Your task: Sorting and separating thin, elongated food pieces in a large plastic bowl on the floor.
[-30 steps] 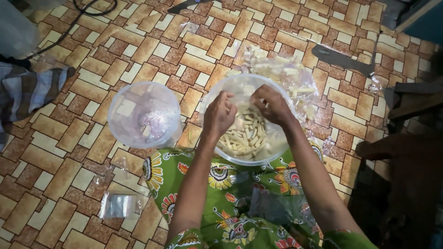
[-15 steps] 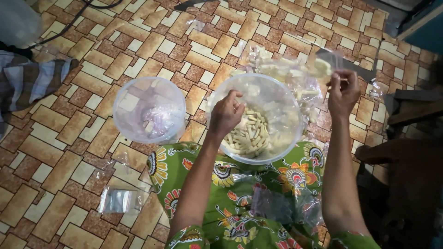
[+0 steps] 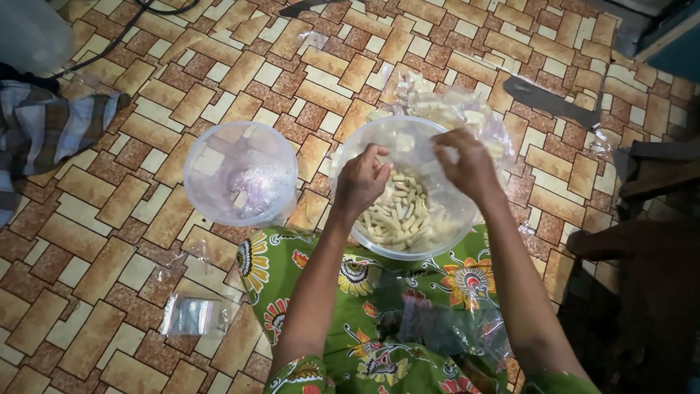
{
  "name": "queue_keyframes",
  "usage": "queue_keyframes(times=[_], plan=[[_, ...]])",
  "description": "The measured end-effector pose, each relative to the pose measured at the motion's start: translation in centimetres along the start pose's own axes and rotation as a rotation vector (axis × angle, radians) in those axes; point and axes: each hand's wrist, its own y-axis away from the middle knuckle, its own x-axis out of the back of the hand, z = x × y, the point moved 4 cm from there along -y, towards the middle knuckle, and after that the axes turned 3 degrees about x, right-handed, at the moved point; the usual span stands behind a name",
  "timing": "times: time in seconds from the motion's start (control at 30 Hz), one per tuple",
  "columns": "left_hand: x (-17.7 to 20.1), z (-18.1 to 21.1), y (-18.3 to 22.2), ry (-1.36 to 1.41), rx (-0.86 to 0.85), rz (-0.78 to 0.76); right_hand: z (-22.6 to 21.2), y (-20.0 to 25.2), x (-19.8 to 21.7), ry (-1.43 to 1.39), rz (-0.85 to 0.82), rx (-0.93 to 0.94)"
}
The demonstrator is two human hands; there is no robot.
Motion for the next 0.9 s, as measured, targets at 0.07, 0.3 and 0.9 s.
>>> queue_keyframes(times=[0.07,0.3,0.9], plan=[[0.2,0.3,0.2,0.011,-0.027,0.029,-0.1,-1.1,-2.4,0.046,-0.231,-0.088],[0.5,1.4,0.8,0.024,-0.115,0.177,2.0,-2.0,-11.8,0.236,-0.929,-0.212],[1.6,2.2,1.5,-0.087,-0.307,0.078,20.5,10.4,-29.6,0.416,-1.201,0.06]])
